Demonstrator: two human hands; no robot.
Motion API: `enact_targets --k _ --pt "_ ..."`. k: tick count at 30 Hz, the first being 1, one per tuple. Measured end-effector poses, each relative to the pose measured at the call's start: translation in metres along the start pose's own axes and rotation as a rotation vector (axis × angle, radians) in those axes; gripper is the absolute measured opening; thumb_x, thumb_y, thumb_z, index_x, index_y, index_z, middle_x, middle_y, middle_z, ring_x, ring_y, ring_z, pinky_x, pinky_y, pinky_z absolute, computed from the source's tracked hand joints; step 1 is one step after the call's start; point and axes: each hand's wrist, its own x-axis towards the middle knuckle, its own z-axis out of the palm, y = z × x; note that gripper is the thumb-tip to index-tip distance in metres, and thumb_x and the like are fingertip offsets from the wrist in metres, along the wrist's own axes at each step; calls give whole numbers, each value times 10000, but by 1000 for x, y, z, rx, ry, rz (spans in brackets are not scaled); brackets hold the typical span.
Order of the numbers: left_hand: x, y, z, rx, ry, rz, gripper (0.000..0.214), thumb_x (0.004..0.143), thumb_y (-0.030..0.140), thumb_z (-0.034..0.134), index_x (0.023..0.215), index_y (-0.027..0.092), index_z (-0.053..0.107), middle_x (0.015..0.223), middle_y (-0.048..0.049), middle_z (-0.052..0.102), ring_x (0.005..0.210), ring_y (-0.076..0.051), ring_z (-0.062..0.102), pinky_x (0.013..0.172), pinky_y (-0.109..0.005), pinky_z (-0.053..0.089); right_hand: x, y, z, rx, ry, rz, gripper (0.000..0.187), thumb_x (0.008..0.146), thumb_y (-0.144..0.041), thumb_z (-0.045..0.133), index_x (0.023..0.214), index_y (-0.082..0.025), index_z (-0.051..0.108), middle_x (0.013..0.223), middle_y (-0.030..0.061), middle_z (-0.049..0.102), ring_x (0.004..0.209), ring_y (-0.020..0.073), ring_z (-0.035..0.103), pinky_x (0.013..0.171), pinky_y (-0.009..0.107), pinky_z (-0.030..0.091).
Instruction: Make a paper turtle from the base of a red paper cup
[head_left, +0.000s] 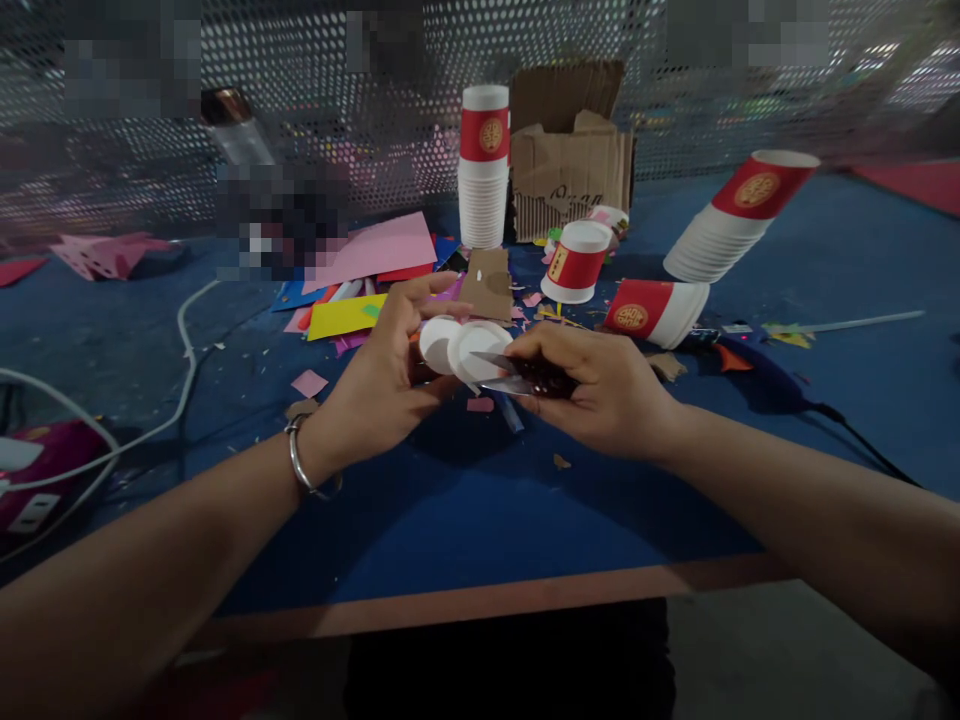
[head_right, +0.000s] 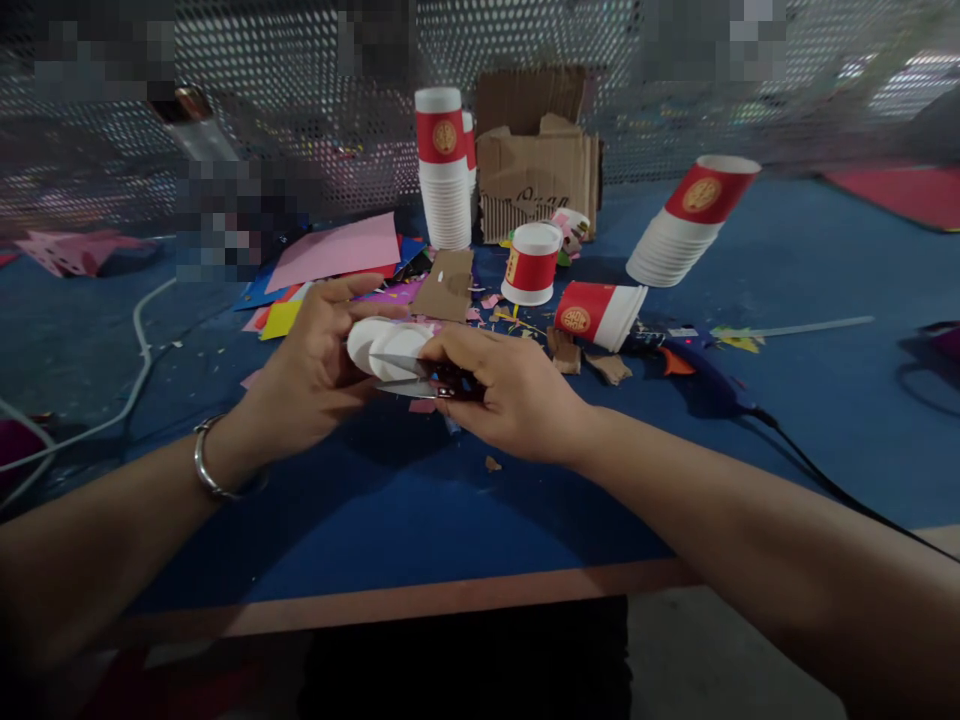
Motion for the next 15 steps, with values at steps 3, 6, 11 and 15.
enact_targets --k 3,6,11,15 --pt "-4 5 6 -13 -52 -12 845 731 81 942 1441 298 537 1482 -113 680 1283 -280 717 1004 -349 610 -1 1 3 14 -14 -25 121 959 -219 637 1071 -187 668 942 44 754 822 164 672 739 269 491" --pt "-7 10 9 -51 -63 -48 891 718 85 949 1466 318 525 1461 -104 696 1221 -274 747 941 -335 633 -3 2 5 11 -19 -40 153 949 -193 635 1096 -180 675 971 49 770 844 168 702 760 269 513" --pt "-7 13 11 -62 -92 -34 853 677 32 935 1401 298 571 1431 -95 717 1330 -291 707 1035 -353 611 -2 0 6 14 -33 -25 184 934 -183 634 1110 -184 687 977 47 777 841 169 711 753 271 517" --pt "-8 12 11 -32 -113 -3 769 739 56 901 1402 283 585 1419 -100 715 1402 -307 670 1136 -401 568 -2 -3 5 20 -30 -24 169 945 -193 652 1106 -174 699 970 50 779 837 165 711 748 267 514"
